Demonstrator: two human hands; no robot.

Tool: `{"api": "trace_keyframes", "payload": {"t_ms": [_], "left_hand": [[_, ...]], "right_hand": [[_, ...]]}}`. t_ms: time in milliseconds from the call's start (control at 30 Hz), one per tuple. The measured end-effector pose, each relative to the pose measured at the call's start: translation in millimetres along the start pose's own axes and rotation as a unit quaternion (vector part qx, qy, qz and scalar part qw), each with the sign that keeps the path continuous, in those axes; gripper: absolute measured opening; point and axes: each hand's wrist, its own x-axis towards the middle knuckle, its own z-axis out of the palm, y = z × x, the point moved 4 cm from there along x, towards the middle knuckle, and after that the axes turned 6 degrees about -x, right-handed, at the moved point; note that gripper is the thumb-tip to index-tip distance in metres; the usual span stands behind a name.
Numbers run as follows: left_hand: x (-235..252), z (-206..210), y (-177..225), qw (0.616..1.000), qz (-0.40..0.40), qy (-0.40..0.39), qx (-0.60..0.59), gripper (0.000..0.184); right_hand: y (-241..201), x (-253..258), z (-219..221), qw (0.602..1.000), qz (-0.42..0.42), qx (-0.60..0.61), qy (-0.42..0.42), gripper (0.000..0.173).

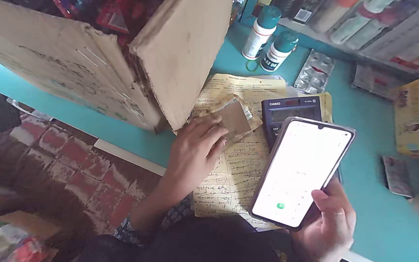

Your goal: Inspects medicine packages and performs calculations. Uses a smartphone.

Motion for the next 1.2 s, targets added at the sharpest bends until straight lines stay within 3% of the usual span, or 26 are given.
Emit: {"api": "trace_keyframes", "payload": {"t_ms": [133,267,567,733,1033,1200], "left_hand": [[-2.1,-0.9,-0.5,1.0,-0.004,0.023,-0.014,0.016],[-1.2,-1.2,-0.2,1.0,-0.002,0.02,-0.015,0.016],[-2.3,-0.6,-1.0,1.0,-0.005,0.009,-0.015,0.019],[-2.6,-1.5,-1.8,1.0,-0.002,0.002,-0.014,0.02],[-2.9,0.9,-3.4,1.0,0.006,-0.001,-0.013,0.022],[-2.7,0.7,-3.4,1.0,0.008,-0.008,-0.01,0.023]], "right_hand": [[-7.2,-0.2,5.3,0.998,0.023,-0.039,0.035,0.027],[-1.8,-0.2,-0.8,1.0,0.007,-0.012,-0.02,0.022],[4.8,-1.5,-4.3,0.999,-0.019,0.021,-0.035,0.038],[1.8,-2.1,-0.5,0.999,-0.017,0.022,-0.029,0.035],[0.3,-4.6,-0.7,0.998,-0.043,-0.035,-0.037,0.053],[-2.8,-4.5,3.0,0.998,-0.015,-0.049,-0.021,0.056]]}}
